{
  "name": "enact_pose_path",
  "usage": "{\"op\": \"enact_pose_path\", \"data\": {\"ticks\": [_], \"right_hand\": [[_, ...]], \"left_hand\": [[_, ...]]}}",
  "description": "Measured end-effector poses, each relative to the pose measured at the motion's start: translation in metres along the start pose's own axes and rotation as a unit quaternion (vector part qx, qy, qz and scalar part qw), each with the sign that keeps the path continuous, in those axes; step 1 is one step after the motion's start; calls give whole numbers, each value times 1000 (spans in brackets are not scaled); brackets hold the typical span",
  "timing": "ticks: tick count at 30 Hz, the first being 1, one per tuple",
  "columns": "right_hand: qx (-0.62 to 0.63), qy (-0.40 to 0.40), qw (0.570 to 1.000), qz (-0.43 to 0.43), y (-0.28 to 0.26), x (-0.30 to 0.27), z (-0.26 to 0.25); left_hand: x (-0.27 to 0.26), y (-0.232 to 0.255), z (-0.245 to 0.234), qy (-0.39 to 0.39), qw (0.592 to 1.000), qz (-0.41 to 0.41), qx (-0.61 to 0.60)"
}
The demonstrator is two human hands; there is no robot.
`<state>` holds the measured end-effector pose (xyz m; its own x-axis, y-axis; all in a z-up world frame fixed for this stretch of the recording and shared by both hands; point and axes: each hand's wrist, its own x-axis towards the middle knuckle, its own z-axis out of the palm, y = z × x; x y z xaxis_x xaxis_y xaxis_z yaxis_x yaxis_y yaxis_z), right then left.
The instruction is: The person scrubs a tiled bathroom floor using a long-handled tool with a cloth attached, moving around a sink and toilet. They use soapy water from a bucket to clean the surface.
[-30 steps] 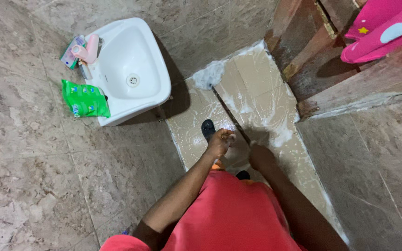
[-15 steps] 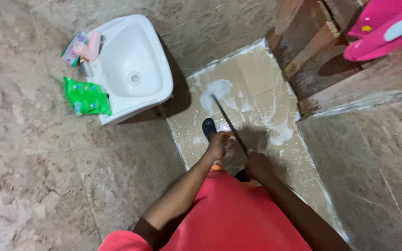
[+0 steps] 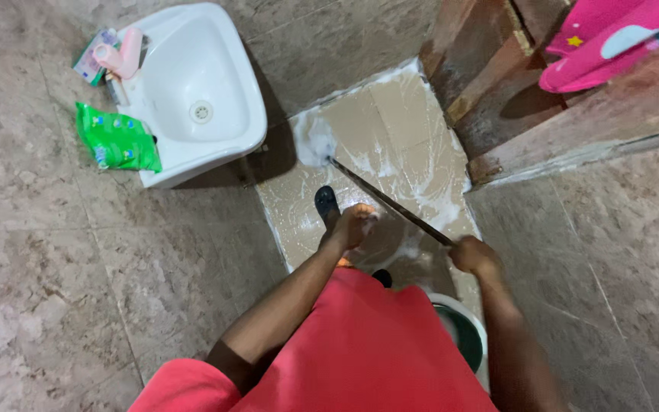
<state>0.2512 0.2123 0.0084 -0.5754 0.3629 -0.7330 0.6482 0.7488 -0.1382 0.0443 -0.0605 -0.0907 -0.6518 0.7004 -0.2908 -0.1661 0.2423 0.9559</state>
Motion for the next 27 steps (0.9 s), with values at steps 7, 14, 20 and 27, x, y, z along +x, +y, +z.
{"op": "enact_pose_path", "data": {"ticks": [7,14,20,27], "right_hand": [[92,20,988,126,117,-81,36],[169,42,969,177,81,-164,77],[151,42,979,130,-34,-84,42],[259,36,954,150,-58,42,-45]], "left_hand": [[0,-6,50,-46,995,-23,-87],[6,-7,63,-69,989,-52,-123],[-23,39,38,-19,985,-125,-114],[-35,51,0,2,983,-152,-104]]}}
